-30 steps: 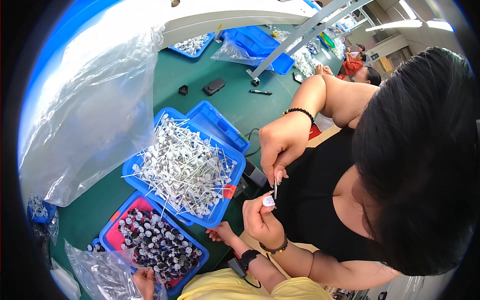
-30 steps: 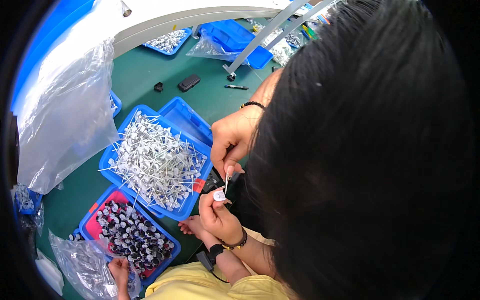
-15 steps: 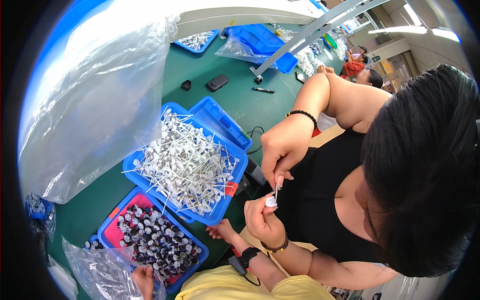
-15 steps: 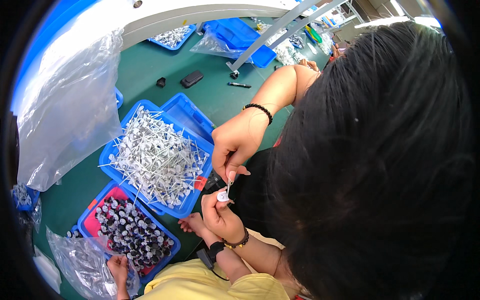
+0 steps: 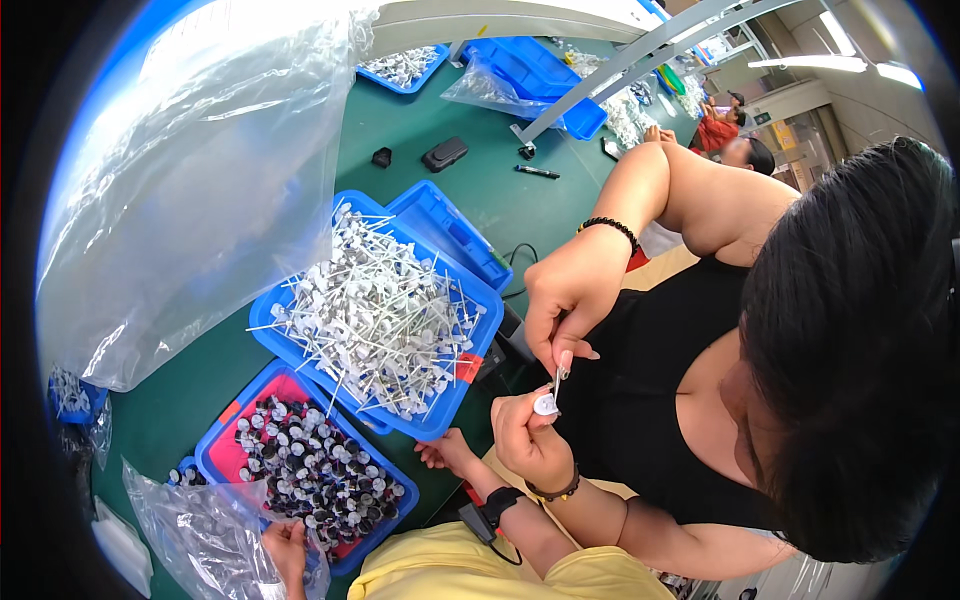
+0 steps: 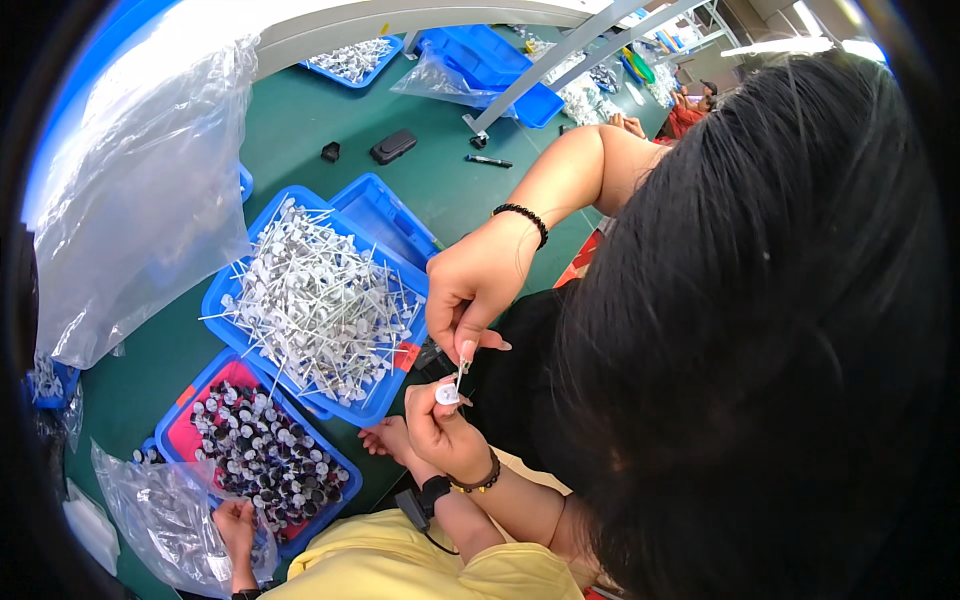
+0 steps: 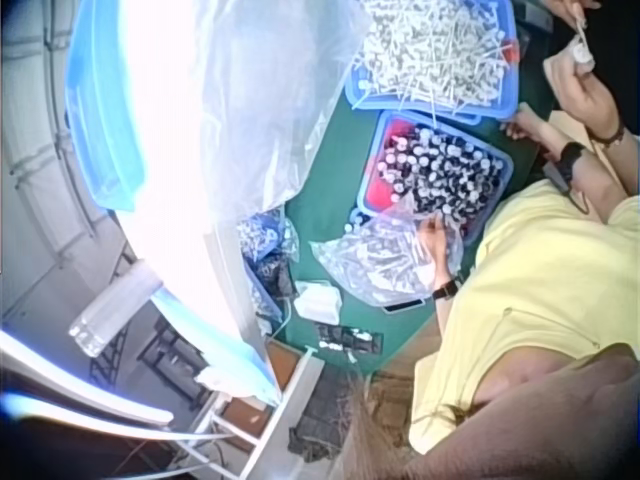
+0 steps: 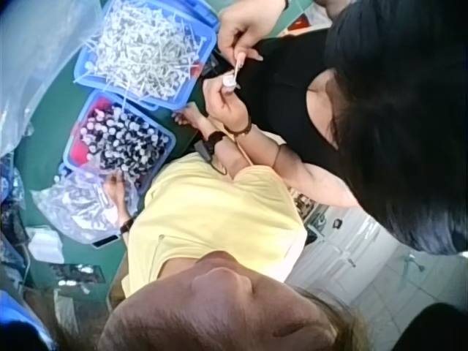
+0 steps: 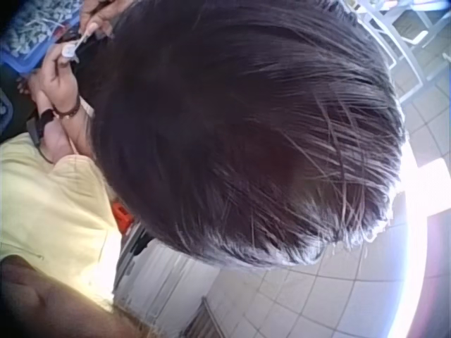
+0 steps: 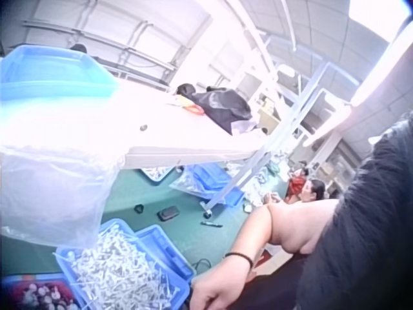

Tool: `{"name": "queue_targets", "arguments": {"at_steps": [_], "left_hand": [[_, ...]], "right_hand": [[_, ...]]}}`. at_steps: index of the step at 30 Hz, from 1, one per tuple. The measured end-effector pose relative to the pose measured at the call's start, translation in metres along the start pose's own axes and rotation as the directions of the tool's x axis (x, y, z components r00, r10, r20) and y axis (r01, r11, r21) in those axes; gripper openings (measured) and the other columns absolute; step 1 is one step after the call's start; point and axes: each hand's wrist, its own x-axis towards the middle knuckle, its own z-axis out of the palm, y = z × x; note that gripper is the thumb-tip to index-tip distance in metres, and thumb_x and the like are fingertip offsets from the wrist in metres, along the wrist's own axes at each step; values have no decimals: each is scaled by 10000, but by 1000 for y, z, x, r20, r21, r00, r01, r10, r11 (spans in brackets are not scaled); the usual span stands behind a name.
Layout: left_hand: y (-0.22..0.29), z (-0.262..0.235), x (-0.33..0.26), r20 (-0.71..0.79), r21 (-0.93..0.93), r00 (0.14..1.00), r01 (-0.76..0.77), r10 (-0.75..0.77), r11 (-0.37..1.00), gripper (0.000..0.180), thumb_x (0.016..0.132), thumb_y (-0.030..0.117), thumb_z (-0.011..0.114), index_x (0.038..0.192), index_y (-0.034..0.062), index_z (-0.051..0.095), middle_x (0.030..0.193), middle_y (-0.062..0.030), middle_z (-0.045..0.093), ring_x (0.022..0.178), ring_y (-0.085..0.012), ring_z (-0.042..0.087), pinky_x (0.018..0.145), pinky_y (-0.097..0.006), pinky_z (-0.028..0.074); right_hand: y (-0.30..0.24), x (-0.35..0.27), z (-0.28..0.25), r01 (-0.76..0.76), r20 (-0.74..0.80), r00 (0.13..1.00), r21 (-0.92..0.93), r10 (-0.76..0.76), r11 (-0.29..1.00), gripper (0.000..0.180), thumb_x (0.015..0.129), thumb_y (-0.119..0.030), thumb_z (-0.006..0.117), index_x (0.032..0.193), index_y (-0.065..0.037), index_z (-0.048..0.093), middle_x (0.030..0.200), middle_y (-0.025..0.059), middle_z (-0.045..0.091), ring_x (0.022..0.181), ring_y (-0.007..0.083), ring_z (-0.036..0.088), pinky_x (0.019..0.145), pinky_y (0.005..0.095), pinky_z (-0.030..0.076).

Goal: Assembling small plastic components at a factory workstation.

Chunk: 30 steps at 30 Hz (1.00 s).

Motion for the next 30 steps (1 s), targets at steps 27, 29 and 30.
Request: {"name": "queue_targets", "arguments": {"at_steps": [27,29,30], "left_hand": [[-11,0,0,20,-36,1000,22,-21,999,81,765,3,612,710,-28,561,560,-28,544,432,-71,470,387,-211,351],[-13,0,0,14,-19,1000,22,-22,1000,80,765,2,611,710,-28,562,561,-30,546,429,-71,470,385,-212,351],[-14,0,0,12,-7,1000,17,-17,1000,79,765,1,611,711,-29,562,561,-32,548,428,-71,470,384,-211,352]], "right_hand": [[-3,-8,3,-17,19,1000,-1,17,1000,218,843,-179,549,751,7,616,571,75,586,429,123,537,357,198,344],[-4,-8,2,-14,14,1000,-7,14,1000,219,844,-178,546,752,8,616,572,75,586,429,123,537,358,198,344],[-5,-8,2,-13,12,1000,-5,13,1000,220,845,-177,545,753,9,616,573,75,586,430,123,537,358,197,344]]}}
